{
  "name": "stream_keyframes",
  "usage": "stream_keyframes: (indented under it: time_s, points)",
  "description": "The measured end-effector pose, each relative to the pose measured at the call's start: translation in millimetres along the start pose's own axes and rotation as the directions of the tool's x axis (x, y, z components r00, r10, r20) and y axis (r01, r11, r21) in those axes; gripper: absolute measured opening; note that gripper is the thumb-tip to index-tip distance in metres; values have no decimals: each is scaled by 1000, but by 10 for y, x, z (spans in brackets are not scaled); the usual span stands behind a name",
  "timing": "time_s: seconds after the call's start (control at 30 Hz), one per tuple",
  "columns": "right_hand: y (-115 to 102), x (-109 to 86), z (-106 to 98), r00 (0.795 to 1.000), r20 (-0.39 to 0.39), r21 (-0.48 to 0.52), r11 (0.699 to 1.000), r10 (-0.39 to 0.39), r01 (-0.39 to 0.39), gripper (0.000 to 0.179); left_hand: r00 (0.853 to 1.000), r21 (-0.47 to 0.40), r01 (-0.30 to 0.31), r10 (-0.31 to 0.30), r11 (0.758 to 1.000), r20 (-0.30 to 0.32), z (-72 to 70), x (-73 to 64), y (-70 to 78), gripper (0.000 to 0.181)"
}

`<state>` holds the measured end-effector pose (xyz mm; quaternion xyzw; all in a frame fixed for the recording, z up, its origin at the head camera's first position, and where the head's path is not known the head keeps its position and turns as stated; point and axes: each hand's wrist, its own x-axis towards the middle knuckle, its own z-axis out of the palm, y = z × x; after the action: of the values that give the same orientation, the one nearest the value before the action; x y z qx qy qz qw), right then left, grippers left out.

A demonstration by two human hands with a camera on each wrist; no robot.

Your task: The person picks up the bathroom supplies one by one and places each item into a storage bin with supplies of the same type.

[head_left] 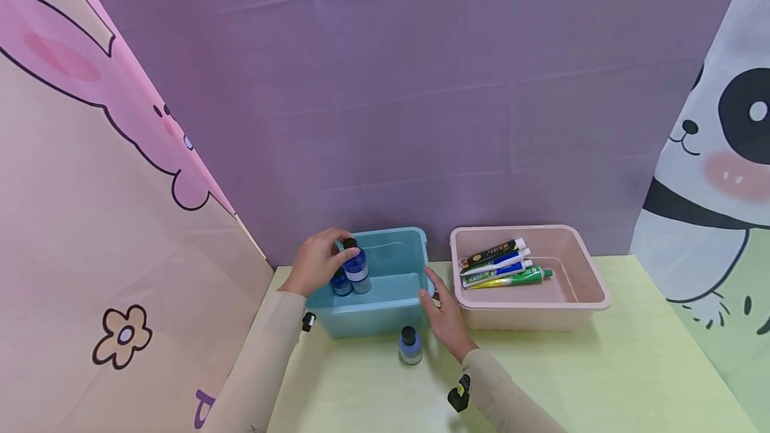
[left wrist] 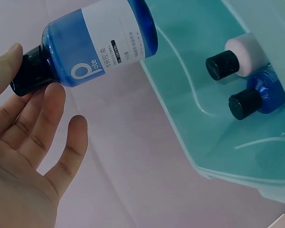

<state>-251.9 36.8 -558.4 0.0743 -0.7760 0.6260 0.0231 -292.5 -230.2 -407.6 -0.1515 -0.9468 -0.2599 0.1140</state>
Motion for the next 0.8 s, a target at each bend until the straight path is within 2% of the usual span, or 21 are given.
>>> stream_keyframes:
  time_s: [0.43,0.8]
  points:
    - [-12,1,4,1000,-1,4,1000,4,-4,54,995,46,2,-6,999,101,100,188,-32,32]
    - [-10,4,5,1000,-9,-13,1000,-5,5,54,990,51,-17,9,999,140,221,306,-104,27]
